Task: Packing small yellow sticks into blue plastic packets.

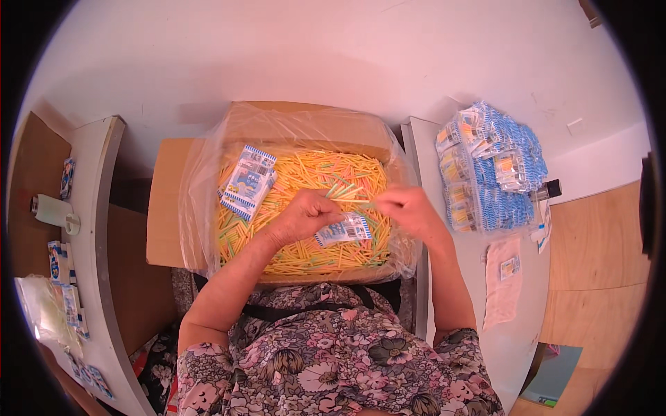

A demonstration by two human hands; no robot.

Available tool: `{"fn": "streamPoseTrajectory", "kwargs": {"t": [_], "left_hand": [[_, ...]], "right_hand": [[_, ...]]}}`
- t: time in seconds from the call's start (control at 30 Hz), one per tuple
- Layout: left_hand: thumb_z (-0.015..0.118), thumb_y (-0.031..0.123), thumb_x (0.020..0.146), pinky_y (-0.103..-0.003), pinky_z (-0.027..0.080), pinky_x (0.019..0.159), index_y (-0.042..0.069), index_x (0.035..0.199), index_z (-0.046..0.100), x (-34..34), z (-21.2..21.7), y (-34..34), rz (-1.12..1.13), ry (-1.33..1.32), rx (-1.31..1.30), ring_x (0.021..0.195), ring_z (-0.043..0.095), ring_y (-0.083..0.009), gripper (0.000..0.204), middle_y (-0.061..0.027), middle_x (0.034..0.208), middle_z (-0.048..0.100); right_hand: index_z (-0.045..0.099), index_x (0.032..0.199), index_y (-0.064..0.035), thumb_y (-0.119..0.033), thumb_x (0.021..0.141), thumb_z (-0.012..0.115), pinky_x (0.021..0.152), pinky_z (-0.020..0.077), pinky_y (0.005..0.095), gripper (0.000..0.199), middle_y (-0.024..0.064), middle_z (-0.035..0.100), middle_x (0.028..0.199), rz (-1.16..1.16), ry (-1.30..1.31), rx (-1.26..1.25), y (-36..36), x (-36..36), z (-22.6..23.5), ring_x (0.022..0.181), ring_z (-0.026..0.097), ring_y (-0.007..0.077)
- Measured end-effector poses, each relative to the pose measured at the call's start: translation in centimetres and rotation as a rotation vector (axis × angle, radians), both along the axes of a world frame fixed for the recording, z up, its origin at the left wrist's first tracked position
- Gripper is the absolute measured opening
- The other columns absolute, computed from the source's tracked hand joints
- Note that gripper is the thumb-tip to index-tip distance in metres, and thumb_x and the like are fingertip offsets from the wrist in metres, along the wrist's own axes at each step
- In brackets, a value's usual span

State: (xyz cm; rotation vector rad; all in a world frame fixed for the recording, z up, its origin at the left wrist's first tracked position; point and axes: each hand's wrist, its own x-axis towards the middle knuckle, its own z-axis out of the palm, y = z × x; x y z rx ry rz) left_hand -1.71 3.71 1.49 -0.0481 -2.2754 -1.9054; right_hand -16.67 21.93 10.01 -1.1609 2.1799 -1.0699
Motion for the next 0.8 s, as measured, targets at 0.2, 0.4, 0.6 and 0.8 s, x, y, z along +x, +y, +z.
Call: {"fn": "streamPoseTrajectory", "kwargs": {"t": [0.2,0.4,0.6,0.8], "left_hand": [[0.068,0.007,0.081,-0.027,0.047,0.064,0.000,0.087,0.069,0.0,-0.2,0.7,0.016,0.022,-0.024,0.071,0.060,-0.0146,0.010,-0.0088,0.074,0.064],[0.068,0.008,0.082,-0.028,0.045,0.061,0.000,0.084,0.068,0.2,-0.3,0.5,0.014,-0.003,0.012,0.067,0.058,-0.0131,0.009,-0.0077,0.069,0.061],[0.067,0.009,0.083,-0.027,0.043,0.058,0.000,0.084,0.067,-0.1,-0.4,0.3,-0.039,0.003,0.026,0.061,0.053,-0.0101,0.009,-0.0053,0.062,0.057],[0.066,0.008,0.084,-0.023,0.042,0.056,-0.001,0.083,0.068,0.3,-0.7,-1.3,0.059,-0.045,0.163,0.062,0.050,-0.0041,0.009,0.0034,0.065,0.057]], "right_hand": [[0.066,0.082,-0.0005,-0.002,0.072,0.064,0.063,0.0473,0.0378,0.011,0.0136,0.062,0.074,0.256,0.294,0.018,-2.4,2.2,-1.3,0.071,0.060,0.0318],[0.066,0.083,-0.0027,-0.006,0.076,0.067,0.060,0.0461,0.0333,0.008,0.0123,0.061,0.071,0.089,0.002,0.010,-3.1,2.6,-2.7,0.065,0.060,0.0227],[0.061,0.092,-0.0010,-0.013,0.084,0.063,0.060,0.0456,0.0326,0.014,0.0109,0.063,0.078,-0.050,-0.493,-0.179,-3.6,2.1,-3.7,0.065,0.060,0.0199],[0.056,0.093,-0.0016,-0.022,0.093,0.056,0.058,0.0452,0.0261,0.020,0.0038,0.059,0.074,0.212,0.050,0.048,-5.5,1.8,-4.3,0.065,0.056,0.0097]]}}
